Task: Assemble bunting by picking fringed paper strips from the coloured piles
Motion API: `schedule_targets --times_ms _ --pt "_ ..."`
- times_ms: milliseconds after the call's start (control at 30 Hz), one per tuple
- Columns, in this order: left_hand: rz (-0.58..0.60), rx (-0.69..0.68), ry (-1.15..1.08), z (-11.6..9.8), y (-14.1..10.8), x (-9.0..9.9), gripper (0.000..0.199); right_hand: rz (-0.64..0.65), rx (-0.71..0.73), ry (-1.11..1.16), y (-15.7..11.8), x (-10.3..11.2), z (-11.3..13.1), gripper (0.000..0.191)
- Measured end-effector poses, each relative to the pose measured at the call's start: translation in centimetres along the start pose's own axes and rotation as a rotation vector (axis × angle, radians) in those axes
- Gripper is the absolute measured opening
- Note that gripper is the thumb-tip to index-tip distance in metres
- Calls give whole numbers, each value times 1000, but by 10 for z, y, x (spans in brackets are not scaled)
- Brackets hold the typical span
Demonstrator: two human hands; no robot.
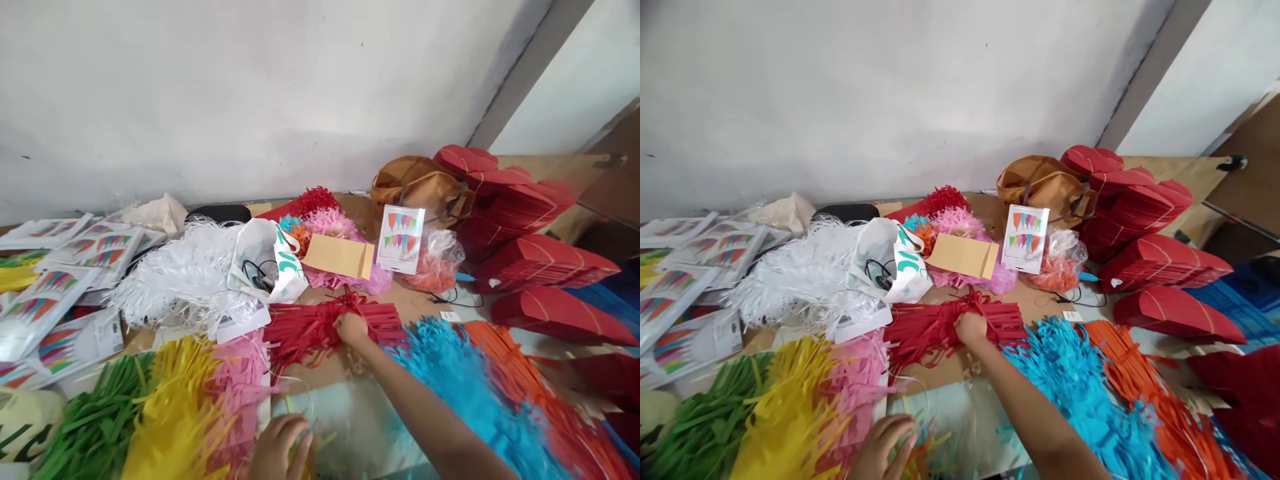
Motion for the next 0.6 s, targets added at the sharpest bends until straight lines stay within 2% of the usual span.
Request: schedule_targets --times_ms 100,200,300,367,467,600 --pt "4 -55 7 -34 40 -8 25 14 -18 -35 5 0 1 32" --pt "-20 -118 108 -53 80 -30 24 40 -27 -46 5 -4 5 30" --pt "-37 -143 175 -57 113 -52 23 79 -48 -12 6 -8 0 25" --pt "-56 -140 197 -56 128 -59 22 92 -62 20 8 -7 -7 24" --pt "-122 -96 240 -52 143 -58 19 98 -61 56 14 0 -14 26" --pt "-253 -36 305 -48 158 -50 17 69 5 78 22 26 -14 32"
Point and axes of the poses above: each hand's wrist, its own y-axis towards the middle knuckle, its own x-axis out of the back of the hand, z = x × y, the point moved 6 cm from there along y, towards the middle knuckle, and after that the axes turned 5 degrees about x, right-handed, at the moved point
